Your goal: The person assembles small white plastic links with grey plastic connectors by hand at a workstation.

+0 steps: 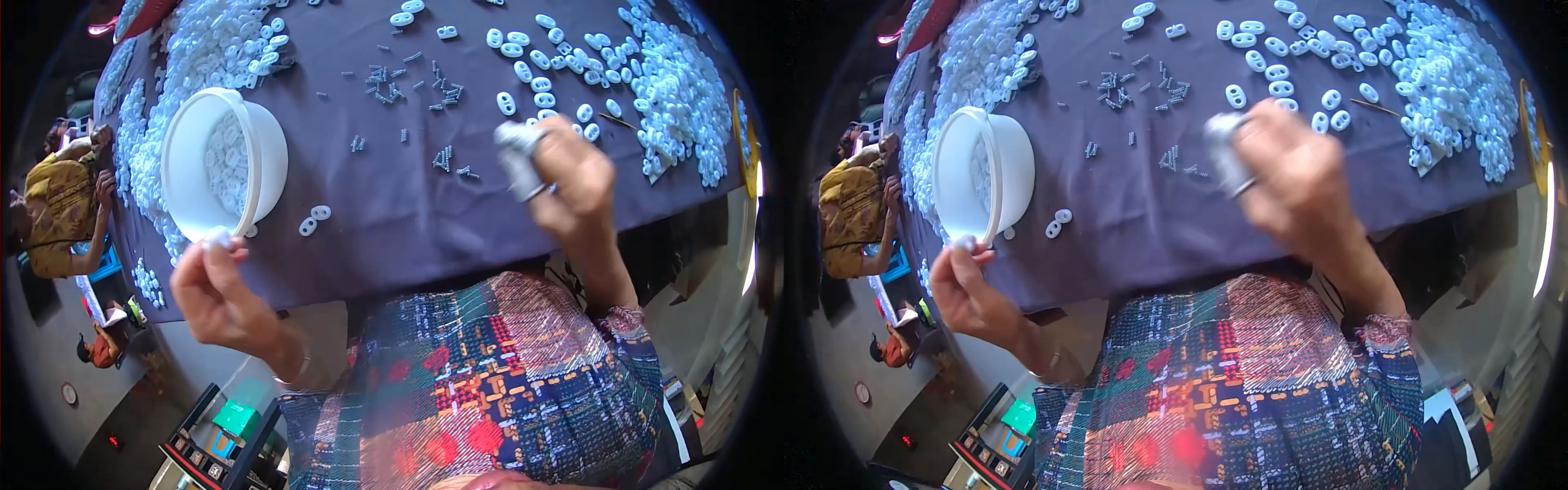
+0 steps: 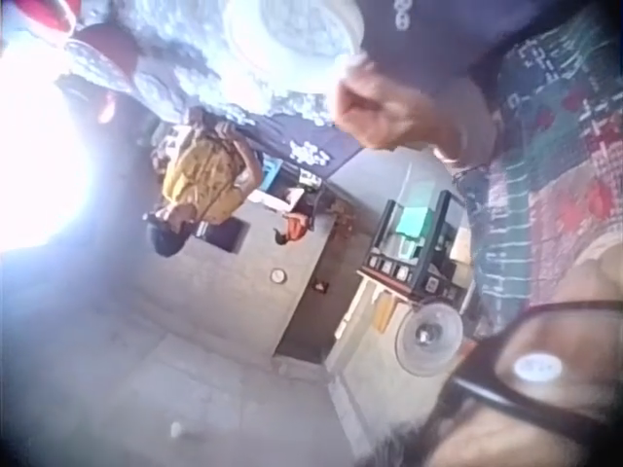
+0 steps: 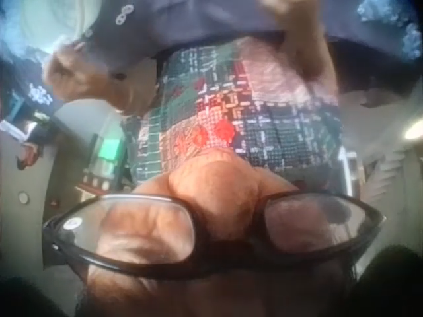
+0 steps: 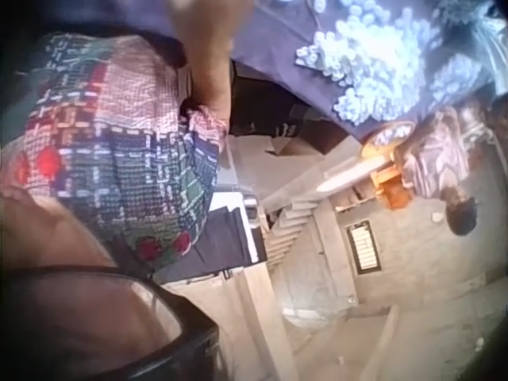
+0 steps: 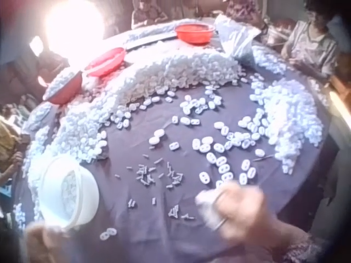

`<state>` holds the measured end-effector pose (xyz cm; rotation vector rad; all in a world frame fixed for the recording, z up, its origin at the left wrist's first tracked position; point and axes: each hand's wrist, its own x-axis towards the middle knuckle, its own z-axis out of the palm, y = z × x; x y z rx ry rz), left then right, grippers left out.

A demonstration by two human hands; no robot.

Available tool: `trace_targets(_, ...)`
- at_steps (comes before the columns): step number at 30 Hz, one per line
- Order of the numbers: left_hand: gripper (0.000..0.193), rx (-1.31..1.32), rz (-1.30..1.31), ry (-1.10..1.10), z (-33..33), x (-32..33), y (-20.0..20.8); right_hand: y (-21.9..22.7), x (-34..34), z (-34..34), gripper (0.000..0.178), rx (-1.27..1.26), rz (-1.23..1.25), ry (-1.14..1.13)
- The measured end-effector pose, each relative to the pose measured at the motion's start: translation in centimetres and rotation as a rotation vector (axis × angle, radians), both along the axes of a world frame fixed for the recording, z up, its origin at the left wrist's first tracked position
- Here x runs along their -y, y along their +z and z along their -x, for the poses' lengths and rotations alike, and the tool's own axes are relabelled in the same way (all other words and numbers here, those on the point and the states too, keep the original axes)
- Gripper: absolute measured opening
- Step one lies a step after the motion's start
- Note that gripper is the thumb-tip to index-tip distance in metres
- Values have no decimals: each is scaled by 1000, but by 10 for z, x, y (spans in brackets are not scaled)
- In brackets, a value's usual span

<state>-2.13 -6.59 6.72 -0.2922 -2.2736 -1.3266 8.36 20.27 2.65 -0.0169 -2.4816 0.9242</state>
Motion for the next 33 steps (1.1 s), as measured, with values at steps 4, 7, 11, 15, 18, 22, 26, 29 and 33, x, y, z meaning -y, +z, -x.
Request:
trace_targets(4, 14, -8, 217, -1, 41, 24, -2, 5, -33, -17, 21, 41, -31, -187)
trace_targets(7, 15, 128, 525, -6, 57, 27, -7, 3, -38, -17, 19, 90, -43, -227)
trace_targets(11, 18, -150, 529, 33, 47, 17, -3, 0, -49, -12, 18, 83, -119, -286)
trace_targets(15, 18, -260, 418, -76, 10, 0, -6, 2, -63, -5, 17, 82, -183, -282)
trace_targets(18, 21, -181, 283, -379, -14, -29, -22, 3, -72, 4, 16, 100, -263, -264)
trace_targets(22, 21, -12, 222, -601, -33, -48, -38, 5, -77, 13, 13, 82, -200, -197)
trace_targets(26, 19, 241, 132, -701, -39, -57, -38, 2, -53, 7, 13, 102, 399, -101)
trace_targets(29, 19, 542, -29, -853, -36, -69, -31, 19, -27, 2, 16, 245, 783, -58)
trace_targets(33, 27, 893, -321, -881, -37, -88, -27, 22, -7, -6, 28, 342, 1041, 45)
